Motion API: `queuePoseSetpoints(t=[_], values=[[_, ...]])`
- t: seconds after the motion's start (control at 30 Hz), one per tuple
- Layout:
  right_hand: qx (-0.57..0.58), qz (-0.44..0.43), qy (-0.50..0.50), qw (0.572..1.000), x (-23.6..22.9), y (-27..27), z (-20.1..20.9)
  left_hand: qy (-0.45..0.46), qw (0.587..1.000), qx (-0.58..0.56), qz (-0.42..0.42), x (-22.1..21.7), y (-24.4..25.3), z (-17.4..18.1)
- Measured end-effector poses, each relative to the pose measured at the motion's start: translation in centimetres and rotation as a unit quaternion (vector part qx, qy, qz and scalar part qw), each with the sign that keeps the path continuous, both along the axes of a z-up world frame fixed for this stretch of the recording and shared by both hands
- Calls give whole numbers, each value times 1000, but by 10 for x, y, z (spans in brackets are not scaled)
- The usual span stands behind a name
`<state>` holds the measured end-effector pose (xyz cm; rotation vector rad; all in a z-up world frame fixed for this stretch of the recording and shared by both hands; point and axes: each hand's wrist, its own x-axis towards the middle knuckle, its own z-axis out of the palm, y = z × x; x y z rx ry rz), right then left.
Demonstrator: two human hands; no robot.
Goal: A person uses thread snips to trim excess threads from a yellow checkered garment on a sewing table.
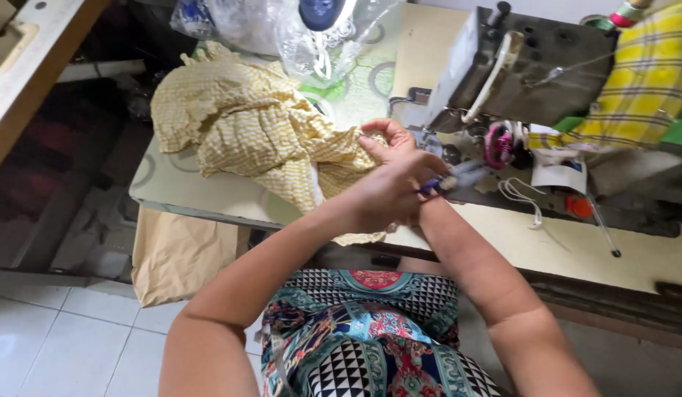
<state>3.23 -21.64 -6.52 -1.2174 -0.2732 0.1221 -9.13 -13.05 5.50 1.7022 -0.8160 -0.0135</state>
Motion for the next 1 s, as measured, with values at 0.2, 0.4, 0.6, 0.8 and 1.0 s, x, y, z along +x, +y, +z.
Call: queuePoseSetpoints(t=[0.2,0.4,0.6,0.8,1.0], values=[[-11,5,0,1000,9,16,29,258,930,-239,106,15,94,-36],[18,-20,-1,1000,9,24,45,327,866,-363,102,54,119,-75],[12,-35,5,999,2,21,44,216,919,-289,156,47,112,-45],[-13,-50,-9,999,5,18,44,30,964,-58,259,29,103,-28],[22,-35,32,999,13,17,29,8,957,-26,289,33,99,-40]])
